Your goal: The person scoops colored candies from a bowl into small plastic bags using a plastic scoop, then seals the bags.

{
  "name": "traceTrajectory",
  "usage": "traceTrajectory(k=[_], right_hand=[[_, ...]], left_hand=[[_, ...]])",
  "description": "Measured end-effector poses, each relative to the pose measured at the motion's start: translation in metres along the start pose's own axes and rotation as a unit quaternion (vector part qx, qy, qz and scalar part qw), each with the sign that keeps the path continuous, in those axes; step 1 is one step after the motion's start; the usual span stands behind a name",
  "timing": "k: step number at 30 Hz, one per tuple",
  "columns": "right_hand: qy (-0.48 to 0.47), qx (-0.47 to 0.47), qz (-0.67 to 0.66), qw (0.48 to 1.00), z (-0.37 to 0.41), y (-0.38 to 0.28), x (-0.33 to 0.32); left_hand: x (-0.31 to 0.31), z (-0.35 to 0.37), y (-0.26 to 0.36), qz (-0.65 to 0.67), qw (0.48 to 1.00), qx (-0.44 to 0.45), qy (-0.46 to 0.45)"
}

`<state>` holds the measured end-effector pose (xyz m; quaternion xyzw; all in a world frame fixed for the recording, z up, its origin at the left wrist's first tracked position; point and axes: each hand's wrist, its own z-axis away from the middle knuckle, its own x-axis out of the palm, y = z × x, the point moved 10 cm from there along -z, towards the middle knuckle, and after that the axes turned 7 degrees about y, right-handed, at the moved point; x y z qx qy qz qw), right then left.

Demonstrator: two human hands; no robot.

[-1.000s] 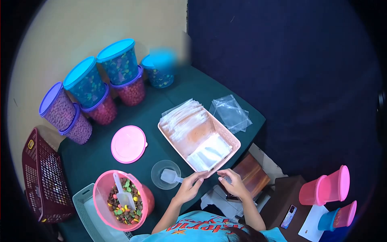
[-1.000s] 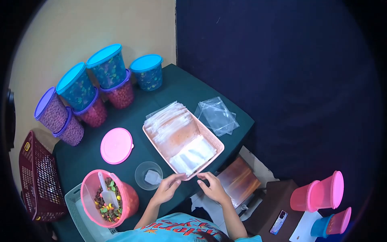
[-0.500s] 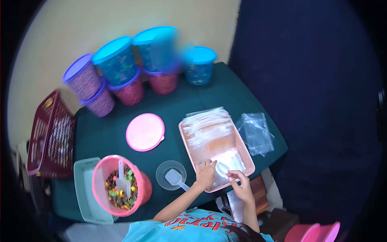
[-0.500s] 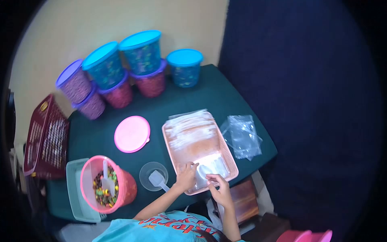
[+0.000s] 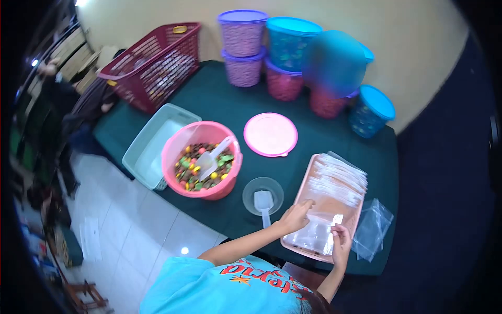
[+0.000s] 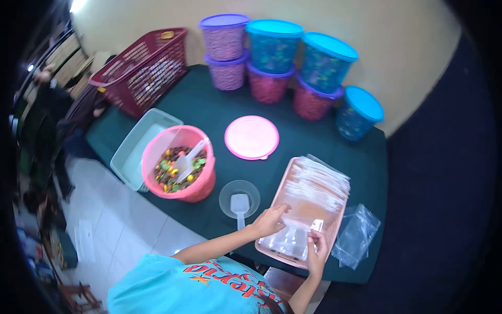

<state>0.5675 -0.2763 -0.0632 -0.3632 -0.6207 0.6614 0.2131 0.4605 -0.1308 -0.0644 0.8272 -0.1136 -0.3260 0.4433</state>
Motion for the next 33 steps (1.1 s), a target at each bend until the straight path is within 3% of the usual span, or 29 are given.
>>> traceTrajectory(k=[2, 4, 6, 8, 10, 11, 12, 14, 16, 18, 21, 24, 25, 28, 33], right_hand=[[-0.003, -0.001, -0.003, 1.000, -0.009, -0.004, 0.002], [-0.006, -0.026, 0.004, 1.000, -0.018, -0.008, 0.005], [-0.018, -0.029, 0.002, 0.999, -0.019, -0.022, 0.015], [-0.027, -0.032, 0.001, 0.999, -0.017, -0.040, 0.023], [-0.115, -0.169, 0.097, 0.974, -0.003, -0.082, 0.051], [-0.083, -0.231, 0.139, 0.959, 0.006, -0.109, 0.060], [-0.088, -0.232, 0.137, 0.959, 0.015, -0.123, 0.074], [0.046, -0.394, 0.193, 0.897, 0.049, -0.171, 0.081], [0.035, -0.395, 0.152, 0.905, 0.067, -0.175, 0.097], [-0.067, -0.433, 0.138, 0.888, 0.089, -0.190, 0.135], [-0.113, -0.420, 0.126, 0.892, 0.100, -0.192, 0.176], [-0.076, -0.432, 0.135, 0.889, 0.108, -0.204, 0.195], [-0.092, -0.430, 0.087, 0.894, 0.109, -0.206, 0.204], [-0.114, -0.404, 0.030, 0.907, 0.116, -0.211, 0.231], [-0.132, -0.430, 0.043, 0.892, 0.147, -0.233, 0.286]], left_hand=[[-0.007, 0.006, -0.003, 0.008, 0.999, -0.051, -0.002], [-0.002, 0.017, 0.000, 0.074, 0.991, -0.091, -0.064], [-0.016, 0.023, 0.011, 0.102, 0.990, -0.090, -0.025], [-0.031, 0.033, 0.008, 0.202, 0.967, -0.155, 0.022], [-0.048, 0.040, 0.014, 0.237, 0.955, -0.166, 0.062], [-0.067, 0.043, 0.018, 0.271, 0.941, -0.169, 0.113], [-0.086, 0.047, 0.021, 0.304, 0.923, -0.170, 0.162], [-0.106, 0.052, 0.026, 0.330, 0.911, -0.177, 0.171], [-0.140, 0.061, 0.033, 0.381, 0.879, -0.136, 0.254], [-0.165, 0.071, 0.038, 0.376, 0.876, -0.127, 0.273], [-0.197, 0.088, 0.040, 0.422, 0.851, -0.147, 0.276], [-0.228, 0.103, 0.047, 0.397, 0.871, -0.117, 0.264], [-0.239, 0.106, 0.051, 0.359, 0.894, -0.142, 0.228], [-0.277, 0.115, 0.068, 0.247, 0.951, -0.082, 0.170], [-0.330, 0.140, 0.055, 0.229, 0.962, -0.063, 0.132]])
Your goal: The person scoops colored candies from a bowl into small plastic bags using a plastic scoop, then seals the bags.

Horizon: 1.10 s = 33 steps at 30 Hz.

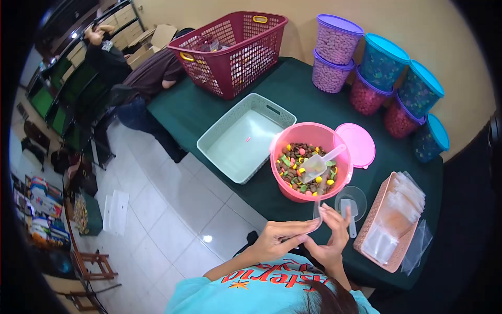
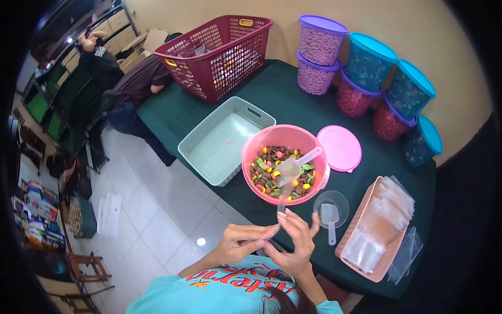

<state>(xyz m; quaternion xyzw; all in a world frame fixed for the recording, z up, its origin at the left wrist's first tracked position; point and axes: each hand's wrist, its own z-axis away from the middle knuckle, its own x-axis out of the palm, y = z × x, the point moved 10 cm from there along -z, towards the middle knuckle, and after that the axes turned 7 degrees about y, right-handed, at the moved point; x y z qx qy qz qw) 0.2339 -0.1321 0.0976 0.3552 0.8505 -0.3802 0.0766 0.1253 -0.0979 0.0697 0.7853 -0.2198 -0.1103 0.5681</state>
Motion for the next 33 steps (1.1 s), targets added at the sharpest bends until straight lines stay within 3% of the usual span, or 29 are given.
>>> traceTrajectory(k=[2, 5, 9, 13, 16, 19, 21, 31, 33], right_hand=[[-0.017, -0.020, -0.032, 0.999, -0.002, -0.013, 0.024], [-0.022, -0.018, -0.116, 0.993, 0.000, -0.024, 0.055], [-0.033, 0.003, -0.174, 0.984, 0.000, -0.030, 0.077], [-0.059, 0.018, -0.152, 0.986, 0.002, -0.032, 0.087], [-0.040, 0.017, -0.139, 0.989, 0.003, -0.024, 0.085], [-0.026, 0.005, -0.125, 0.992, -0.005, -0.023, 0.079], [-0.042, 0.004, -0.173, 0.984, -0.007, -0.020, 0.083], [-0.083, -0.121, -0.094, 0.985, -0.055, -0.024, 0.082], [-0.084, -0.127, -0.088, 0.984, -0.058, -0.020, 0.078]], left_hand=[[-0.025, 0.002, 0.002, 0.054, 0.998, 0.038, 0.016], [-0.058, 0.008, -0.012, 0.121, 0.992, -0.013, 0.014], [-0.077, 0.003, -0.003, 0.127, 0.992, 0.026, -0.012], [-0.086, -0.001, -0.006, 0.093, 0.995, 0.033, -0.021], [-0.096, -0.004, -0.024, 0.067, 0.997, 0.012, 0.041], [-0.092, -0.012, -0.023, 0.065, 0.997, 0.023, 0.037], [-0.093, -0.016, -0.020, 0.069, 0.996, 0.040, 0.045], [-0.102, -0.030, 0.008, -0.064, 0.979, 0.161, 0.112], [-0.097, -0.034, -0.001, -0.069, 0.986, 0.127, 0.080]])
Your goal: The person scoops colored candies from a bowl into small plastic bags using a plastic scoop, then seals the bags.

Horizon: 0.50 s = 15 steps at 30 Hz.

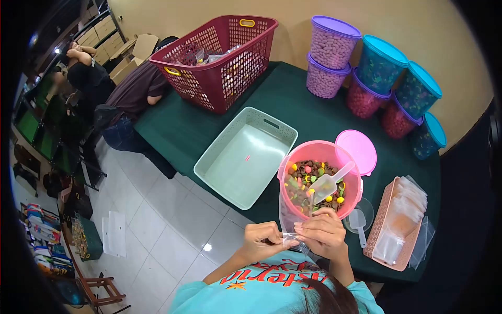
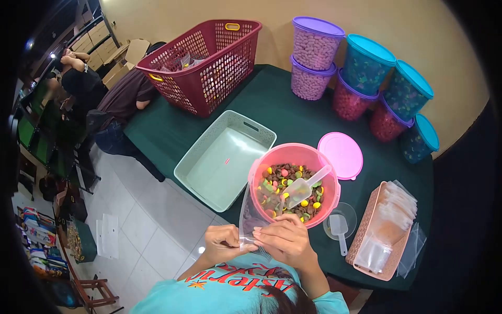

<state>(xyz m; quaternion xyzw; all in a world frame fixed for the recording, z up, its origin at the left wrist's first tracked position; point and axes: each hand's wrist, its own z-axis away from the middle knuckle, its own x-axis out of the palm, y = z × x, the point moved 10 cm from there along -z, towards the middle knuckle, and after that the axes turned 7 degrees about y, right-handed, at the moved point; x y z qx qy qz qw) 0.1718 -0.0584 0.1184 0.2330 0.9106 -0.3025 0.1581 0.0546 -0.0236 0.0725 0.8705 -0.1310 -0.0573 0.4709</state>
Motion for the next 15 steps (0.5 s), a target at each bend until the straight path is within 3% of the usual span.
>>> traceTrajectory(k=[2, 3, 4, 5, 6, 8, 9, 15], right_hand=[[-0.023, -0.002, 0.021, 1.000, 0.001, 0.005, -0.002], [-0.023, -0.003, 0.021, 1.000, 0.001, 0.008, -0.007], [-0.021, 0.000, 0.041, 0.999, 0.001, 0.011, -0.012], [-0.019, 0.005, 0.061, 0.998, 0.002, 0.014, -0.016], [-0.018, 0.007, 0.062, 0.998, 0.001, 0.012, -0.017], [-0.047, -0.012, 0.052, 0.997, -0.002, 0.005, -0.012], [-0.056, -0.026, 0.045, 0.997, -0.001, 0.003, -0.007], [-0.059, -0.029, 0.056, 0.996, 0.000, 0.003, 0.022]], left_hand=[[0.010, 0.003, -0.012, -0.001, 0.999, -0.029, -0.035], [0.022, 0.014, -0.041, 0.170, 0.965, -0.193, -0.058], [0.040, 0.031, -0.061, 0.330, 0.874, -0.347, -0.077], [0.050, 0.040, -0.060, 0.323, 0.842, -0.392, -0.179], [0.052, 0.040, -0.061, 0.323, 0.841, -0.394, -0.181], [0.061, 0.040, -0.057, 0.506, 0.720, -0.450, -0.147], [0.065, 0.041, -0.058, 0.471, 0.733, -0.450, -0.196], [0.066, 0.029, -0.061, 0.482, 0.713, -0.471, -0.194]])
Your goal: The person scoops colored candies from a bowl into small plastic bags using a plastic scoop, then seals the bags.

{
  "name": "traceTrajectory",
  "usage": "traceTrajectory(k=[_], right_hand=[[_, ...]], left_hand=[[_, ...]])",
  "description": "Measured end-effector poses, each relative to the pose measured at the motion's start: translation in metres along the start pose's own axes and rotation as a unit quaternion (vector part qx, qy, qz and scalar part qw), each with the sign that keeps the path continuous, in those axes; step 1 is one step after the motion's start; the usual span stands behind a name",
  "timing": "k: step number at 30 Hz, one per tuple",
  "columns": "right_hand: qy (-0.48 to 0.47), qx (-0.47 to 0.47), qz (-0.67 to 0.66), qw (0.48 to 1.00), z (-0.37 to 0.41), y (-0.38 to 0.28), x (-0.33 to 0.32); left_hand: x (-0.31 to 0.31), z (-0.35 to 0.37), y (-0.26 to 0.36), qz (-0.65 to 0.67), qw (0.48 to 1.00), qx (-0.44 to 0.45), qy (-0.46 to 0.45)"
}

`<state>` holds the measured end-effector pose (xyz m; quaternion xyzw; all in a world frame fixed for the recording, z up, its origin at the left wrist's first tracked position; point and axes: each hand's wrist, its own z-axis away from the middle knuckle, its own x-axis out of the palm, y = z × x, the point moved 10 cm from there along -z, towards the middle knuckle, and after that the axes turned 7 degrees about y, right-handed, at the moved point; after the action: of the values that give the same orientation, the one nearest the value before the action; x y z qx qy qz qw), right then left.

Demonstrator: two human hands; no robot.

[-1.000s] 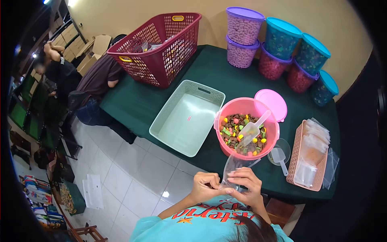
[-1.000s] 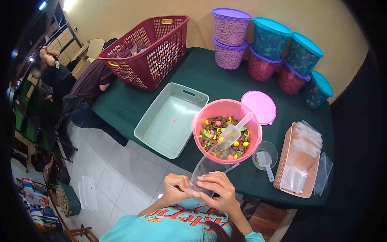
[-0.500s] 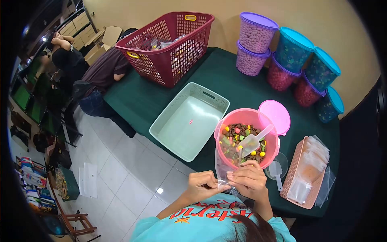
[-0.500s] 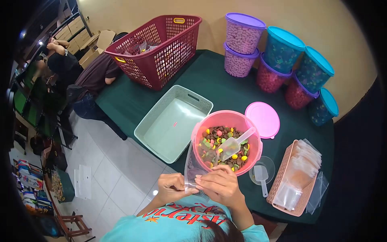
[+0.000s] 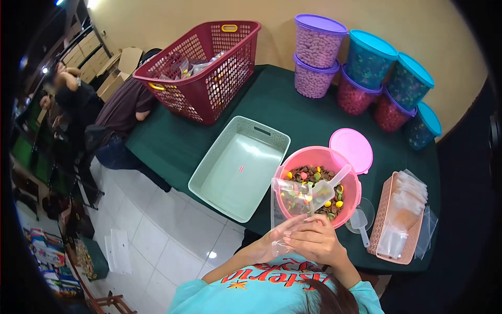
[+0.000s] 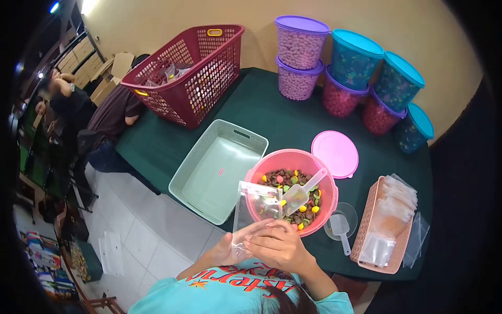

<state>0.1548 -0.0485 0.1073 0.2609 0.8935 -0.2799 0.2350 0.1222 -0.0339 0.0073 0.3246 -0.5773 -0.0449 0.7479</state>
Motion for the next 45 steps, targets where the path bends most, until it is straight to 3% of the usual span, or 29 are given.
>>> traceTrajectory(k=[4, 7, 9, 11, 19, 27, 41, 45], right_hand=[[0.014, 0.028, 0.017, 0.999, -0.009, 0.001, 0.016], [0.024, 0.054, 0.025, 0.998, -0.013, 0.006, 0.027], [0.035, 0.076, 0.041, 0.996, -0.019, 0.009, 0.032], [0.036, 0.102, 0.052, 0.993, -0.025, 0.014, 0.037], [0.062, 0.179, 0.082, 0.978, -0.040, 0.027, 0.047], [0.105, 0.247, 0.163, 0.949, -0.035, 0.018, 0.043], [0.246, 0.248, 0.245, 0.904, -0.020, 0.022, 0.032], [0.232, 0.233, 0.257, 0.909, -0.020, 0.028, 0.030]], left_hand=[[-0.014, 0.000, 0.009, 0.110, 0.993, -0.044, -0.024], [-0.020, 0.001, 0.021, 0.053, 0.996, -0.059, -0.033], [-0.019, 0.002, 0.031, 0.084, 0.994, -0.072, -0.018], [-0.042, 0.001, 0.037, 0.016, 0.992, -0.092, 0.087], [-0.061, -0.002, 0.055, 0.068, 0.989, -0.127, 0.043], [-0.074, -0.005, 0.063, 0.008, 0.985, -0.159, 0.063], [-0.039, -0.019, 0.073, -0.014, 0.999, -0.032, -0.041], [-0.031, -0.023, 0.074, 0.020, 0.997, 0.016, -0.072]])
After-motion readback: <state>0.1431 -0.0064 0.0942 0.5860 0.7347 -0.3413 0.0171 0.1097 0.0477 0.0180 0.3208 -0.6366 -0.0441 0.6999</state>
